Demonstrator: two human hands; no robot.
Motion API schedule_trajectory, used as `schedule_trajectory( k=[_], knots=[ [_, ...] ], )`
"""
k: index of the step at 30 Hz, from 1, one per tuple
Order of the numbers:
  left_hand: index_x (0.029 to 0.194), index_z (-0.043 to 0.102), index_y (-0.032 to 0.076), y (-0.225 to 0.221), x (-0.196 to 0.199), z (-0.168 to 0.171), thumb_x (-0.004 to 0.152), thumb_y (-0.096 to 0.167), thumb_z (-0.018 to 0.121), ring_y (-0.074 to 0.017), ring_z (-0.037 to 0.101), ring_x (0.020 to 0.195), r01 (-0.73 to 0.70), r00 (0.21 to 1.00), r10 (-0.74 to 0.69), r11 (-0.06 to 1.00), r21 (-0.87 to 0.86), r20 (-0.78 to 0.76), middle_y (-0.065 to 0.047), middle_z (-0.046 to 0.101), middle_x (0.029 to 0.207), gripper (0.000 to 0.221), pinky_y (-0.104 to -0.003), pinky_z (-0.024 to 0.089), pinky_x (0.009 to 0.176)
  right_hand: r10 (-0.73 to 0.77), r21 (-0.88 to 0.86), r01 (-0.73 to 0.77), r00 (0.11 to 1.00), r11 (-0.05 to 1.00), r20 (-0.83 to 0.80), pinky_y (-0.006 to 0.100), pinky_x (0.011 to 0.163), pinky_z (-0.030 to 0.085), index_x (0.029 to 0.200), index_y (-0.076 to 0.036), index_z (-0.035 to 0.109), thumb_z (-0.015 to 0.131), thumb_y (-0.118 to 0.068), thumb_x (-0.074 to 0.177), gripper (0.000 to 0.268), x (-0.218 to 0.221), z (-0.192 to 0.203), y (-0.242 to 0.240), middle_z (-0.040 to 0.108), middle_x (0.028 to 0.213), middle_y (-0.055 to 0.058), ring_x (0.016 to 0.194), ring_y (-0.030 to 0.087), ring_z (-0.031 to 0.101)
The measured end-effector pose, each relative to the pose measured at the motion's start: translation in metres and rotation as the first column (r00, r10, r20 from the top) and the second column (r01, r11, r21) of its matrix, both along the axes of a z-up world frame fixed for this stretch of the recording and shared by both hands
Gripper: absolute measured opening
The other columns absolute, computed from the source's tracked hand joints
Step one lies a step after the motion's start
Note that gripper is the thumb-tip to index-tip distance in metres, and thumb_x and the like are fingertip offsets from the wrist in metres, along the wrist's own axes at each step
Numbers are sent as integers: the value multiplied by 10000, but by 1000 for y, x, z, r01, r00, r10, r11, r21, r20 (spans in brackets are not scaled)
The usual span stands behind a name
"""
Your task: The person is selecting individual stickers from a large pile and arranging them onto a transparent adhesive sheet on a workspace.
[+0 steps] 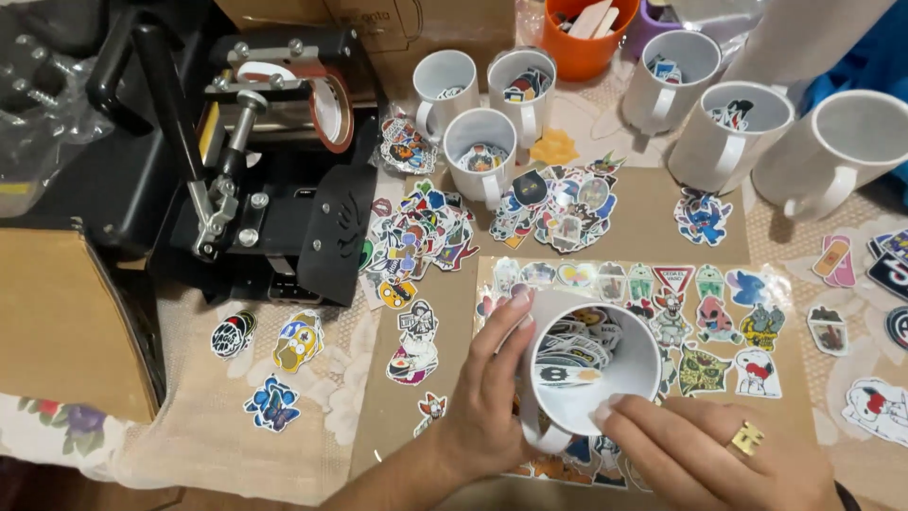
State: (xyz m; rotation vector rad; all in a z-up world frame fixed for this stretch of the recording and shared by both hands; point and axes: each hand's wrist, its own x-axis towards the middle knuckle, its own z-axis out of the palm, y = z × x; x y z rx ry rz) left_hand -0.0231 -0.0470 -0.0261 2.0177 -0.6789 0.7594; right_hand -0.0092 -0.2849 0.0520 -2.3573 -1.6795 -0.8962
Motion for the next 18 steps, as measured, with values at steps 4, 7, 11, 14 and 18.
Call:
schedule_trajectory(
  k=[4, 7, 11, 14, 18],
  knots=[
    [1446, 319, -90, -1, -2, -8, 1057, 394, 529, -502, 502, 1412, 15, 993, -10, 999, -41, 118, -292, 363, 1475, 655, -611, 404, 1270, -6, 117, 7, 1000, 993, -6, 323, 680, 577, 1085, -42, 688, 667, 20, 888, 208, -6, -1, 11, 686, 1105, -6, 839, 162, 589],
    [1364, 405, -75, -1, -1, -19, 1082, 278, 464, -532, 522, 1349, -38, 975, 43, 999, -25, 217, -242, 396, 1426, 456, -685, 473, 1182, -207, 75, 203, 977, 976, 53, 307, 690, 458, 921, -276, 686, 604, -187, 907, 121, -9, -5, 20, 686, 1060, -115, 864, 170, 580],
    [1365, 368, -55, 3, -2, -23, 1030, 132, 464, -543, 548, 1301, -68, 953, 61, 998, 10, 297, -232, 382, 1396, 395, -708, 494, 1137, -284, -104, 281, 959, 954, -8, 309, 510, 410, 1007, -244, 599, 508, -463, 961, 241, -8, 4, 30, 682, 1093, -48, 675, 188, 578],
    [1308, 384, -70, 4, -1, -20, 1036, 132, 477, -537, 557, 1269, -116, 928, 98, 993, 31, 358, -230, 378, 1374, 351, -727, 536, 1086, -317, -164, 305, 947, 938, -50, 340, 292, 392, 995, -258, 604, 508, -507, 910, 280, -6, -1, 35, 673, 1177, -24, 504, 171, 628],
    [1283, 406, -75, 6, -3, -21, 1023, 112, 498, -546, 576, 1245, -182, 918, 159, 983, 29, 362, -224, 397, 1354, 334, -729, 544, 1066, -390, -303, 301, 872, 904, -295, 424, 247, 473, 1067, -277, 529, 611, -500, 829, 336, -5, -21, 35, 579, 1243, -42, 342, 250, 678]
  ],
)
